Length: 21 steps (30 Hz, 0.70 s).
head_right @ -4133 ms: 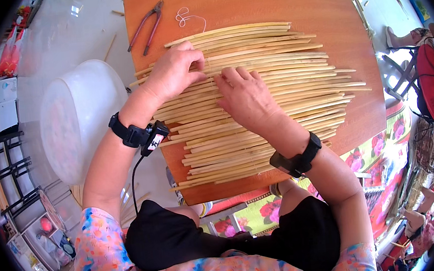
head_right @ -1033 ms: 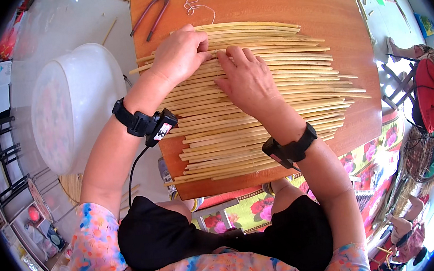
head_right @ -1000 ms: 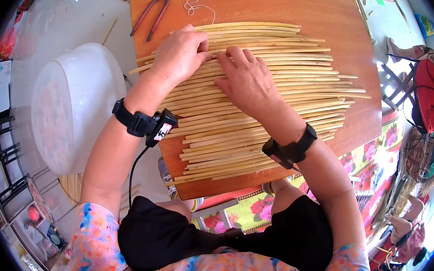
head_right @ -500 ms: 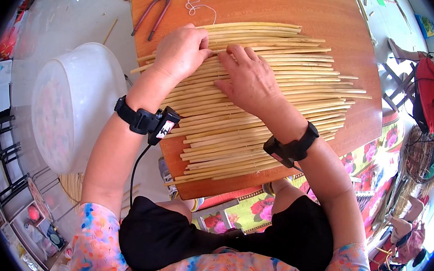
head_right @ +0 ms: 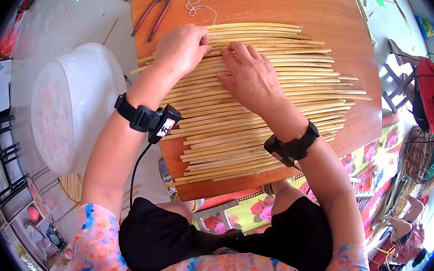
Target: The person aligns thin bamboo sticks side-by-side on a wooden surface and binds them together using a white string, wrapping the string around each stick to create a mat.
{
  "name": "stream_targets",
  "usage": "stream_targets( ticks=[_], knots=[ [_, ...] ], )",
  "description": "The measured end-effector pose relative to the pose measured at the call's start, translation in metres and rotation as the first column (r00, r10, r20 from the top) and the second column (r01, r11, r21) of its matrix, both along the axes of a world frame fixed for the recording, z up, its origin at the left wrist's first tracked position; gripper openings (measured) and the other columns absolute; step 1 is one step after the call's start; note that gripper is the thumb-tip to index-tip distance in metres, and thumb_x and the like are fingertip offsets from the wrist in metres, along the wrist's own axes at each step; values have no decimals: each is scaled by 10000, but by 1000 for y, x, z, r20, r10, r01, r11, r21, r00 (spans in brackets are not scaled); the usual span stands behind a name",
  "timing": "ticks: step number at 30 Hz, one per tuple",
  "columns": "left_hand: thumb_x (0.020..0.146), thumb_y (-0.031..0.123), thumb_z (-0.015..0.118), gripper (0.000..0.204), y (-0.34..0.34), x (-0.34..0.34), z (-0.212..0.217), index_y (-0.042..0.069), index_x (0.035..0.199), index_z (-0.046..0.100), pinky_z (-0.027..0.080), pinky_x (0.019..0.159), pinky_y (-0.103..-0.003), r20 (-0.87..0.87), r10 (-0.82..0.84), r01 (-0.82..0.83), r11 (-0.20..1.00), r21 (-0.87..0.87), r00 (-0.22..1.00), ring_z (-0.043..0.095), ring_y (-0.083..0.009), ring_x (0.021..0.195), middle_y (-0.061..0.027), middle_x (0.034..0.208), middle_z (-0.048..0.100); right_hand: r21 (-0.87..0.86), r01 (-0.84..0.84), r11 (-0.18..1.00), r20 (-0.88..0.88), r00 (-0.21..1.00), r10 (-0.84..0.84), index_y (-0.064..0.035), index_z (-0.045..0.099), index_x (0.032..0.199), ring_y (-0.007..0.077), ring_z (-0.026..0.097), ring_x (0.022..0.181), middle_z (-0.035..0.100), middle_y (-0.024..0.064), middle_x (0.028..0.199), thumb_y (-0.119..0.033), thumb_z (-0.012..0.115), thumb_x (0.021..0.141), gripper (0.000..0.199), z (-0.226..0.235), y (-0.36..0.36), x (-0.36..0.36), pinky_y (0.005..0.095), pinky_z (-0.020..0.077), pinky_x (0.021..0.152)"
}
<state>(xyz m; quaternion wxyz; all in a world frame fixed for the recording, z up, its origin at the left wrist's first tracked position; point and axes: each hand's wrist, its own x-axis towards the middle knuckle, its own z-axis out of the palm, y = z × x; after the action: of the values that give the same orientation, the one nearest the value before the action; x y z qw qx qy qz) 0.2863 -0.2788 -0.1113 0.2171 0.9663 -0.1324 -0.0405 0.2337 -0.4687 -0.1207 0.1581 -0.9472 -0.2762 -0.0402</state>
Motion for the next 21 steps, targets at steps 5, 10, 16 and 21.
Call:
stream_targets(
  ticks=[5, 10, 16, 21],
  knots=[
    [820, 212, 762, 182, 0, 1, -2, 68, 774, 661, 514, 670, -467, 42, 0, -1, 1000, 14, 999, 663, -336, 789, -107, 775, 677, -2, -21, 1000, -29, 999, 21, -52, 604, 1245, 302, 568, 1146, 571, 113, 1264, -284, 748, 829, 498, 5, -1, 1, 435, 496, 949],
    [809, 216, 772, 183, -1, 0, -5, 73, 773, 663, 515, 675, -465, 68, 7, -9, 999, 33, 998, 663, -333, 790, -105, 782, 677, 14, -53, 998, -91, 994, 54, -40, 602, 1214, 308, 566, 1157, 576, 115, 1266, -291, 762, 818, 496, 11, -3, 1, 442, 487, 952],
    [812, 212, 767, 187, 0, 0, -8, 71, 772, 652, 515, 686, -461, 93, 5, -6, 1000, 8, 996, 656, -335, 799, -102, 805, 663, 25, 3, 1000, -2, 1000, -3, -49, 600, 1241, 290, 564, 1162, 583, 87, 1286, -278, 745, 839, 485, 5, -5, 7, 442, 478, 954],
    [822, 208, 757, 181, -2, -2, -5, 72, 785, 644, 516, 699, -454, 60, 20, -20, 1000, -2, 998, 654, -333, 820, -102, 824, 653, -41, -8, 999, 75, 997, 11, -63, 589, 1301, 262, 564, 1160, 579, 70, 1324, -272, 715, 863, 502, -2, -3, 9, 434, 470, 954]
  ],
)
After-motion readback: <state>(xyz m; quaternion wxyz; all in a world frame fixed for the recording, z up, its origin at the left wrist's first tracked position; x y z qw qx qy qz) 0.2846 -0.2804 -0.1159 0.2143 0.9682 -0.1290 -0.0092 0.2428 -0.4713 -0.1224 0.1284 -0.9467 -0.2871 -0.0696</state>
